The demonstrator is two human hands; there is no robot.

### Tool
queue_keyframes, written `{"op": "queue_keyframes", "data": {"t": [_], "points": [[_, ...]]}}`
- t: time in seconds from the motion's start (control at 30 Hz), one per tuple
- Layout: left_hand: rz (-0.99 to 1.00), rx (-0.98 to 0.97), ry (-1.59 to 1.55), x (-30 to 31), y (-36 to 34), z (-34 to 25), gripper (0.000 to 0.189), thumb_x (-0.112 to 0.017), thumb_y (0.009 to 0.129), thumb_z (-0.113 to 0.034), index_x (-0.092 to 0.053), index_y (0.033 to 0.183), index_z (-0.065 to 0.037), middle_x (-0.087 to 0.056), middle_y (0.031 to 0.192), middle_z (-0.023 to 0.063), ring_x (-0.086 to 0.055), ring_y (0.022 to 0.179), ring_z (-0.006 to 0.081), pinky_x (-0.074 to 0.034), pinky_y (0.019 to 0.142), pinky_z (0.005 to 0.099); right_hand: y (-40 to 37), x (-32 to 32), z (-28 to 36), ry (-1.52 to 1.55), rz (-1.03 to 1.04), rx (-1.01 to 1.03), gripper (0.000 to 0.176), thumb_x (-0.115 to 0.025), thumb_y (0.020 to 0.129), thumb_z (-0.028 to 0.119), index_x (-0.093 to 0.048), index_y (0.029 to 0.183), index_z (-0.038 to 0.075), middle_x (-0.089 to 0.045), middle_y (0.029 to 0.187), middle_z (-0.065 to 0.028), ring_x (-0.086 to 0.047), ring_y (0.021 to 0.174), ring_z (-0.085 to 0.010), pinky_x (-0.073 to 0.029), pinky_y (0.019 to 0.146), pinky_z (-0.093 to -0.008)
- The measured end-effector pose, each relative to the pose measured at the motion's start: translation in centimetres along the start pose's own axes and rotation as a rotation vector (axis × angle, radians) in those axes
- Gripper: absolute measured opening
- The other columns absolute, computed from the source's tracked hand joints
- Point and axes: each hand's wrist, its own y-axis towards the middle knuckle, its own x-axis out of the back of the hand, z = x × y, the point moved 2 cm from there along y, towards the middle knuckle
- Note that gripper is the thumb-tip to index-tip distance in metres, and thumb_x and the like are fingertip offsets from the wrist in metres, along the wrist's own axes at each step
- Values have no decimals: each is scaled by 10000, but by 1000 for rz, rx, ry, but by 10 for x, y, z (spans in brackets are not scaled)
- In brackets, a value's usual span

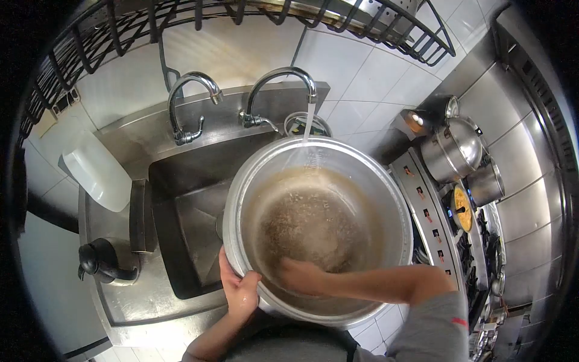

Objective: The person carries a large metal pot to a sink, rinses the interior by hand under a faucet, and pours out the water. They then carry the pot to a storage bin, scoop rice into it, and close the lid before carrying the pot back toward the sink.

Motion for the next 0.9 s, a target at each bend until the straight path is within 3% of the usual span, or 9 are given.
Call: {"op": "queue_keyframes", "data": {"t": [0.07, 0.1, 0.3, 0.43, 0.57, 0.7, 0.73, 0.77, 0.9], "points": [[-3, 32, 10, 2, 0, 0, 747, -425, 642, 111, -166, 1338, 26, -423, 1221, 137, -432, 1130, 210, -319, 971, 298, 64, 33, -9, -552, 31, 253, 189, -514, 760, 108, -662, 871, 68, -652, 874, -101, -595, 936, -296, -482, 796, -404], [5, 26, 28, 2, 0, -1, 748, -426, 642, 110, -166, 1338, 26, -422, 1221, 136, -432, 1129, 209, -318, 972, 298, 88, 34, -44, 209, -14, -334, 185, -509, 758, 121, -653, 854, 57, -651, 851, -119, -622, 784, -310, -511, 705, -399], [54, -25, 57, 5, 2, 1, 753, -424, 644, 117, -159, 1342, 24, -415, 1226, 134, -421, 1136, 207, -310, 977, 301, -24, 20, -189, 169, 38, -749, 172, -584, 772, 224, -655, 778, 68, -624, 797, -152, -620, 781, -302, -499, 654, -419], [17, -29, 23, 1, 0, 1, 756, -418, 645, 126, -152, 1346, 24, -406, 1236, 136, -411, 1148, 209, -302, 984, 304, -100, 19, -91, 461, 502, -643, 184, -618, 726, 230, -660, 780, 59, -631, 802, -172, -612, 744, -335, -494, 658, -425], [17, -34, 69, 1, -1, 0, 762, -420, 643, 124, -147, 1348, 26, -395, 1250, 142, -407, 1154, 214, -297, 987, 307, -22, 22, 14, 443, 155, -146, 198, -534, 780, 135, -597, 921, 12, -577, 922, -179, -592, 851, -305, -509, 717, -395], [51, -42, 78, 4, 0, 1, 760, -426, 641, 115, -155, 1345, 28, -393, 1254, 146, -401, 1163, 218, -284, 1001, 320, 114, 47, -64, 264, -125, -395, 157, -531, 753, 108, -649, 750, 4, -632, 786, -180, -639, 695, -301, -519, 618, -394], [51, -35, 83, 3, 1, 0, 759, -425, 640, 114, -158, 1345, 28, -393, 1253, 145, -399, 1165, 218, -282, 1003, 321, 99, 58, -107, 687, -309, -348, 151, -534, 762, 111, -658, 774, 26, -636, 805, -168, -634, 717, -293, -523, 619, -385], [50, -27, 84, 2, 1, -2, 758, -425, 639, 114, -161, 1344, 27, -393, 1253, 144, -397, 1167, 218, -280, 1004, 322, 100, 55, -143, 155, 101, -513, 153, -532, 771, 107, -665, 796, 36, -632, 800, -175, -623, 735, -309, -512, 646, -395], [44, -27, 38, 0, -1, -4, 758, -420, 633, 115, -169, 1343, 26, -393, 1253, 145, -396, 1169, 218, -278, 1006, 321, -31, 9, -213, 204, 149, -583, 152, -552, 735, 95, -631, 813, -9, -614, 792, -214, -600, 751, -357, -476, 669, -449]]}}
